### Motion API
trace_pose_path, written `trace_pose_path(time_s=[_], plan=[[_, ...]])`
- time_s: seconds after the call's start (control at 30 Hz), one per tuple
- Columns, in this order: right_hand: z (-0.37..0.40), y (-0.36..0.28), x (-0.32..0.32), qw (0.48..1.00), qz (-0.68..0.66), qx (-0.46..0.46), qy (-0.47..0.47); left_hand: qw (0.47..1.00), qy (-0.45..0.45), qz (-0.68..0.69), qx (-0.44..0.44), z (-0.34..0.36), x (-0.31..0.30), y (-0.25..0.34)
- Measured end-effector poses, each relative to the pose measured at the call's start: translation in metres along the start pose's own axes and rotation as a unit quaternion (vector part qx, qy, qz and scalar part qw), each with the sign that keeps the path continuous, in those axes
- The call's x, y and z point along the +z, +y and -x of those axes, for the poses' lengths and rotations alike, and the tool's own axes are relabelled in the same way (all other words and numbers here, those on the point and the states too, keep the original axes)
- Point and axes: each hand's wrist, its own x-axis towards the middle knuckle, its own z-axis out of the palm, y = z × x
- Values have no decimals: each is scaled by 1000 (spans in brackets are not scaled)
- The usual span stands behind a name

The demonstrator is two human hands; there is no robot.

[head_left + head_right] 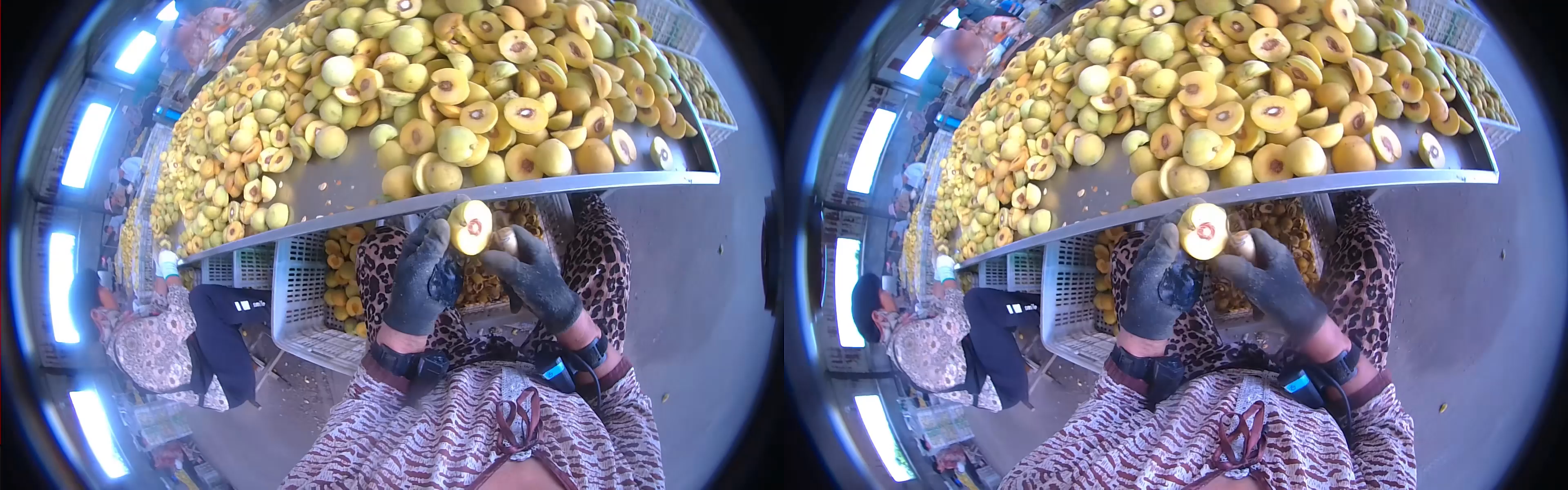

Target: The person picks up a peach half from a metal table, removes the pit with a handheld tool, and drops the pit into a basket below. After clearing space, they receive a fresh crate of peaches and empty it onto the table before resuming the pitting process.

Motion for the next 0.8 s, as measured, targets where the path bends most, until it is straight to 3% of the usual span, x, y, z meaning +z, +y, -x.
trace_pose_path(time_s=[0.03,0.07,0.1,0.17,0.2,0.23,0.3,0.37,0.43,0.5,0.53,0.57,0.63,0.7,0.77,0.8], plan=[[4,-2,3,999,7,-29,22,994,39,99,-33,4,-2,1],[6,0,6,988,99,-109,39,994,61,79,-42,6,-3,2],[8,-4,14,987,114,-108,38,993,60,93,-37,8,-8,-2],[12,-15,37,973,59,-207,81,993,-14,113,-18,9,-15,-16],[8,-15,40,966,93,-237,51,986,3,159,-55,13,-11,-14],[2,-16,41,916,255,-308,33,983,-10,180,-46,15,-15,-20],[-2,-18,46,849,390,-355,22,980,5,188,-70,9,-28,-33],[-1,-16,52,856,404,-323,7,992,-35,121,-27,12,-37,-21],[-8,-11,58,863,397,-312,4,991,-9,125,-47,16,-30,-7],[-12,-10,65,865,368,-339,48,984,1,176,-4,27,-17,8],[-15,-8,69,857,360,-363,64,988,-42,138,63,26,-26,3],[-14,-9,73,856,362,-364,66,987,-45,140,63,26,-29,2],[-12,-13,80,780,430,-449,75,983,-25,168,65,28,-32,4],[-9,-11,83,783,436,-437,67,978,-23,204,47,30,-32,4],[-5,-3,84,749,546,-371,59,973,4,226,36,29,-35,2],[-2,-7,86,781,466,-411,63,972,5,228,54,31,-28,12]])
